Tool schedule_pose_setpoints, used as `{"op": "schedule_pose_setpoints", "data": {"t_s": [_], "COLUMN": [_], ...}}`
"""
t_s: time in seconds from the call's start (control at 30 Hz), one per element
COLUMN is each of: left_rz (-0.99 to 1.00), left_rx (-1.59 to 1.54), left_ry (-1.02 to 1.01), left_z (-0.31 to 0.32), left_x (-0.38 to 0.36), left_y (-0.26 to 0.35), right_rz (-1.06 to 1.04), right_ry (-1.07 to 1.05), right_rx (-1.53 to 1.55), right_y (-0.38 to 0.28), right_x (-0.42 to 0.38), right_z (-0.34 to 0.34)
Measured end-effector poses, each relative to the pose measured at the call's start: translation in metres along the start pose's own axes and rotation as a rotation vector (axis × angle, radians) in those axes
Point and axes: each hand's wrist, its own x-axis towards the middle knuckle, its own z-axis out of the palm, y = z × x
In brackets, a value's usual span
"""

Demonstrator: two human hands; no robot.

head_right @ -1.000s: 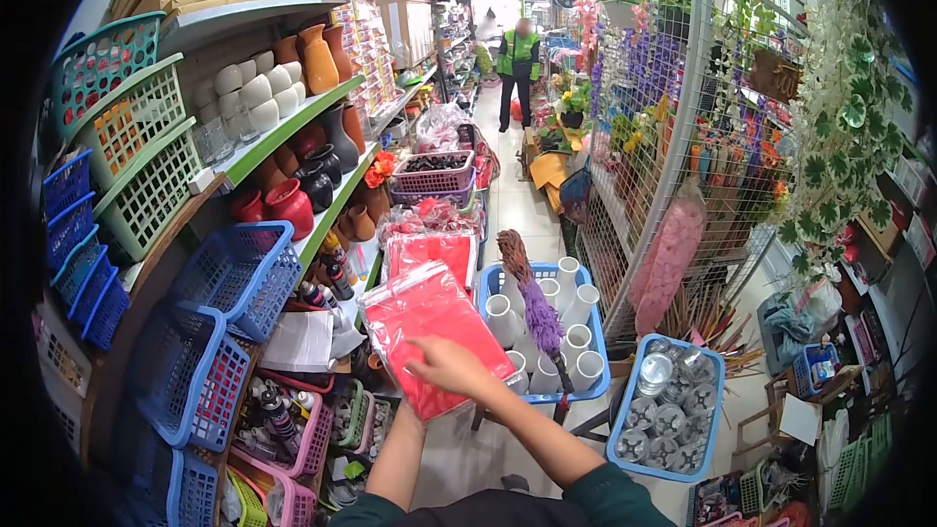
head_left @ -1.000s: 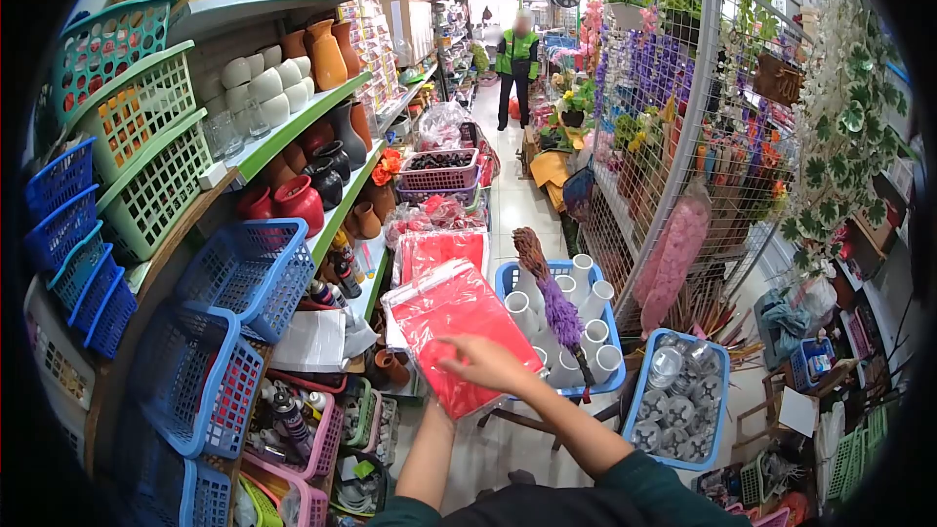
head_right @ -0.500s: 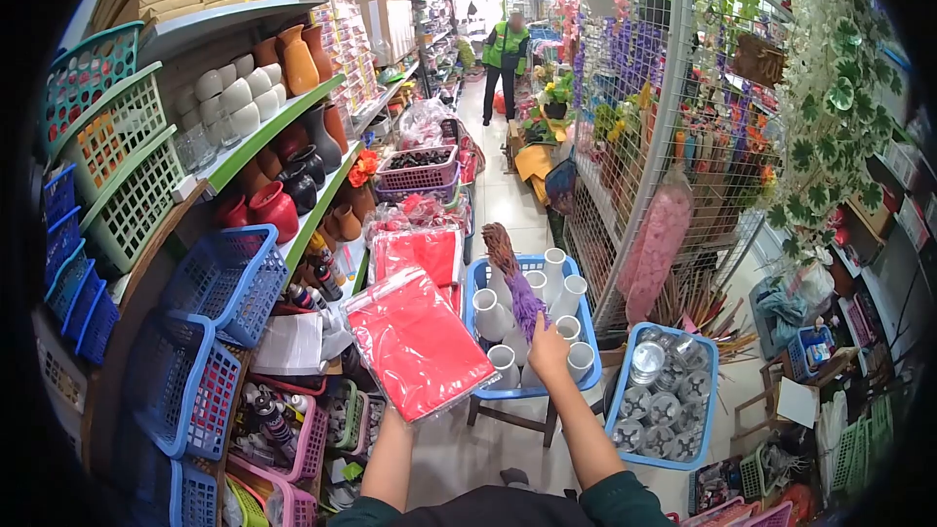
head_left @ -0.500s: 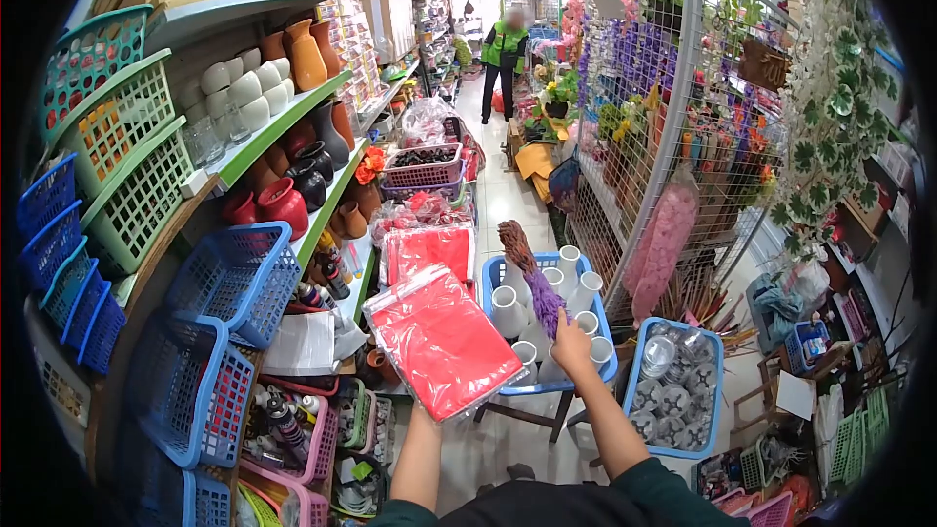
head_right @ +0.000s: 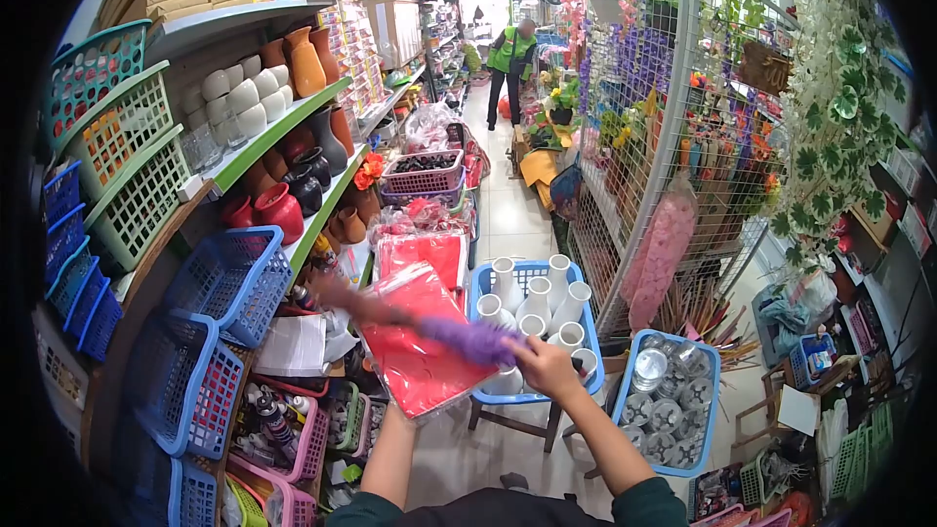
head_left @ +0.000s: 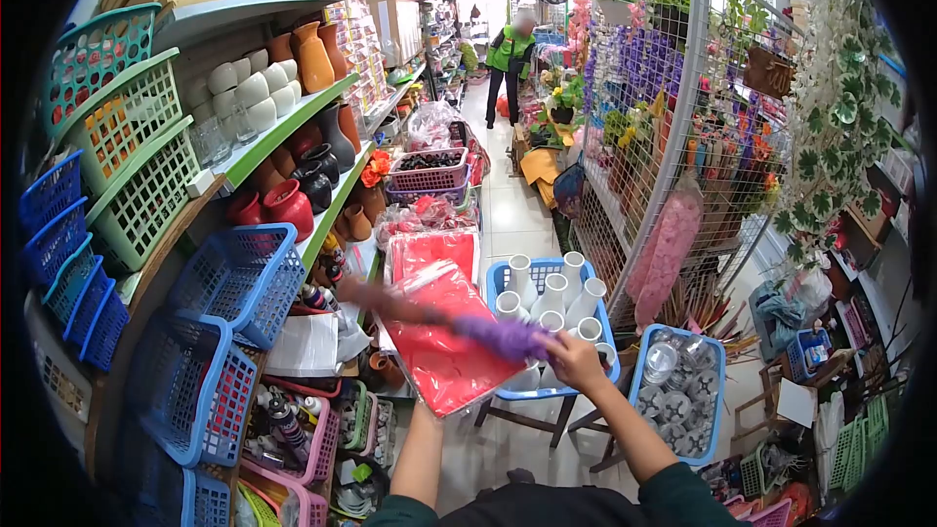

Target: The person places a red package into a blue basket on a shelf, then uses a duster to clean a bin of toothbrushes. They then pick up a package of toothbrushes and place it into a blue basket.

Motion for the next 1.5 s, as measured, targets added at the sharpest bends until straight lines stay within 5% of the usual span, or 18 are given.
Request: {"op": "schedule_pose_setpoints", "data": {"t_s": [0.03,0.07,0.1,0.13,0.37,0.47,0.63,0.73,0.83,1.0,1.1,1.17,1.27,1.37,1.43,1.5], "left_rz": [0.001,0.004,-0.110,-0.113,-0.072,-0.057,-0.007,0.023,0.047,0.082,0.096,0.108,0.128,0.131,0.134,0.144], "left_rx": [0.003,0.003,-0.314,-0.226,-0.224,-0.221,-0.217,-0.224,-0.223,-0.218,-0.213,-0.207,-0.210,-0.214,-0.214,-0.215], "left_ry": [0.002,0.003,0.066,0.055,0.073,0.080,0.099,0.113,0.124,0.138,0.145,0.149,0.160,0.167,0.168,0.171], "left_z": [0.000,-0.078,-0.159,-0.047,-0.028,-0.045,-0.043,-0.048,-0.051,-0.041,-0.044,-0.045,-0.065,-0.065,-0.047,-0.051], "left_x": [0.000,0.017,0.024,0.004,0.029,0.007,0.010,-0.016,-0.008,0.000,0.009,0.008,-0.018,-0.017,0.010,0.003], "left_y": [0.000,-0.003,-0.035,-0.010,-0.001,-0.016,-0.004,-0.005,0.000,-0.010,-0.013,-0.009,-0.013,-0.006,0.008,-0.007], "right_rz": [-0.240,-0.324,-0.327,-0.316,0.002,0.409,0.281,-0.292,-0.330,0.121,0.340,0.266,-0.224,-0.364,-0.194,0.158], "right_ry": [-0.055,-0.069,-0.070,-0.077,0.000,0.079,0.196,-0.017,0.029,0.016,0.239,0.256,0.013,-0.109,-0.156,0.031], "right_rx": [-0.053,-0.042,-0.040,-0.070,-0.070,-0.006,0.115,-0.052,-0.069,-0.022,0.010,0.062,0.010,-0.103,-0.082,0.091], "right_y": [0.002,0.000,0.002,0.005,0.007,0.000,0.005,0.010,0.012,0.003,-0.004,-0.003,-0.001,0.006,0.011,0.018], "right_x": [-0.002,-0.002,-0.003,-0.005,0.007,0.015,-0.002,-0.019,-0.024,-0.011,-0.006,-0.014,-0.034,-0.041,-0.040,-0.033], "right_z": [-0.002,-0.006,-0.003,0.003,0.031,0.048,0.035,0.022,0.027,0.032,0.038,0.028,0.015,0.013,0.022,0.033]}}
